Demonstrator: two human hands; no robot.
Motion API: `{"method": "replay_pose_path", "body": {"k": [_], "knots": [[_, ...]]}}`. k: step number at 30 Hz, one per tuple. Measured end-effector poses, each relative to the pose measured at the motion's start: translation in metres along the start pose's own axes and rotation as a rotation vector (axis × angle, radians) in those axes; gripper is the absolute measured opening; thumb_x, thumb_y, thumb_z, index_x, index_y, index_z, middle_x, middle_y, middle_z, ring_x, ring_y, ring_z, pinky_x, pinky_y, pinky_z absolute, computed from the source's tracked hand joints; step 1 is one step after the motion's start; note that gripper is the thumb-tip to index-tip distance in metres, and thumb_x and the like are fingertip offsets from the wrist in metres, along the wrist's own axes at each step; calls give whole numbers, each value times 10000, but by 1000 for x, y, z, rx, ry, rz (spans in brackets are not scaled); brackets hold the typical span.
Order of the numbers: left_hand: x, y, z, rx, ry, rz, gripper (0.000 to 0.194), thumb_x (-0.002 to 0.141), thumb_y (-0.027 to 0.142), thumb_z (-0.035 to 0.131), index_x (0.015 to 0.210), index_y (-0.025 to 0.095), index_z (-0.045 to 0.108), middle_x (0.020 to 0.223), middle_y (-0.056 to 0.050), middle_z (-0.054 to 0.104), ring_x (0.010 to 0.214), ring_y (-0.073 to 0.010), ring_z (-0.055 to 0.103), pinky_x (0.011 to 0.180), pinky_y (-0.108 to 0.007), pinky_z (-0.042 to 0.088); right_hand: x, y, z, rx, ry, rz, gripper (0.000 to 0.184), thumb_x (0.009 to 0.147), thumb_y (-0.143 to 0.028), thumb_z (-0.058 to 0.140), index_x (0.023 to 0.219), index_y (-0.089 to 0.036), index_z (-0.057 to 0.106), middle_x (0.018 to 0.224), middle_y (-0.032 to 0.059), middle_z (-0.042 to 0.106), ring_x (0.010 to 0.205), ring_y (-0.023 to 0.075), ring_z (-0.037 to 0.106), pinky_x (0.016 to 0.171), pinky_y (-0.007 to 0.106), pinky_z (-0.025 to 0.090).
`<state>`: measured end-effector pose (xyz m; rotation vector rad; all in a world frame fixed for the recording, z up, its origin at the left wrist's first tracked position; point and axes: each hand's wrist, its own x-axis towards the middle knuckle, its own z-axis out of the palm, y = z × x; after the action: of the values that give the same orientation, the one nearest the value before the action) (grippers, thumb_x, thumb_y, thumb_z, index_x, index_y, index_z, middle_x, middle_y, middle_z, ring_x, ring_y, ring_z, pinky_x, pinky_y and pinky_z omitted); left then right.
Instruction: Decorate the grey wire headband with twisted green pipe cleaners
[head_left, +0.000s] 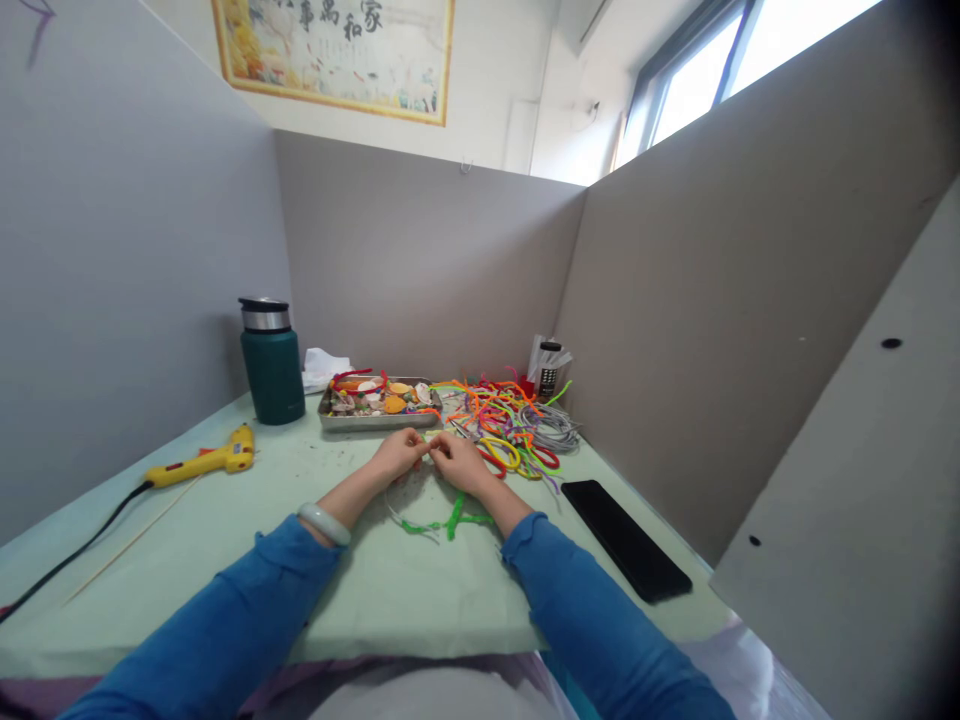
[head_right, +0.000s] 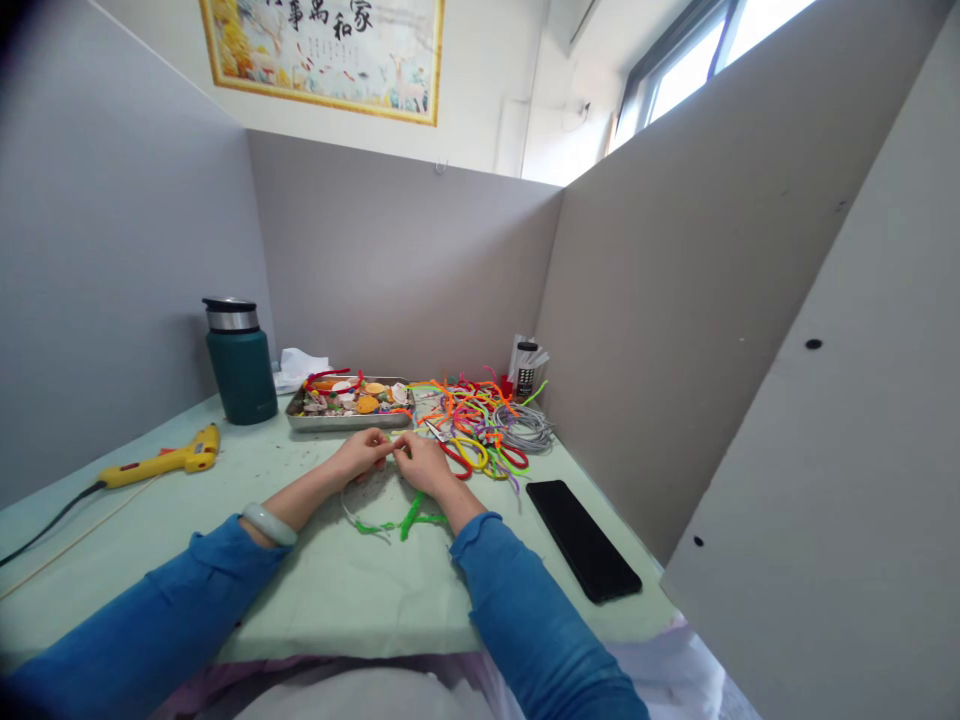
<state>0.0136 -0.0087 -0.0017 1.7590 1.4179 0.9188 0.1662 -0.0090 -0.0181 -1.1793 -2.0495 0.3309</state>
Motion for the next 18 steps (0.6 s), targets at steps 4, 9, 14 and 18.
{"method": "replay_pose_path", "body": {"k": [4, 9, 14, 18], "knots": [[-1, 2, -2, 21, 16, 67, 295, 726, 456, 592, 742, 175, 504, 537, 56, 532, 302, -42, 340, 324, -185, 235, 0, 1, 1, -6, 5, 8, 157, 811, -229, 481, 843, -196, 631, 709, 6, 629, 643, 134, 528, 590, 228, 355], [-2, 3, -2, 3, 16, 58, 278, 721, 440, 598, 776, 176, 532, 563, 54, 551, 298, -40, 344, 328, -184, 246, 0, 0, 0, -15, 4, -5, 159, 804, -214, 481, 830, -191, 636, 703, 9, 630, 645, 135, 529, 596, 228, 359], [1, 0, -2, 14, 26, 99, 297, 716, 456, 588, 808, 176, 544, 587, 44, 578, 304, -45, 364, 335, -184, 267, 1, 0, 0, 5, 7, 10, 165, 804, -229, 480, 818, -190, 640, 698, 6, 630, 635, 133, 533, 589, 229, 361], [2, -2, -2, 61, 44, 153, 262, 727, 428, 566, 806, 178, 561, 626, 27, 611, 327, -55, 393, 356, -189, 293, 3, 1, 1, 37, 21, 48, 154, 787, -229, 489, 786, -179, 635, 691, 7, 627, 633, 132, 535, 585, 228, 367]]}}
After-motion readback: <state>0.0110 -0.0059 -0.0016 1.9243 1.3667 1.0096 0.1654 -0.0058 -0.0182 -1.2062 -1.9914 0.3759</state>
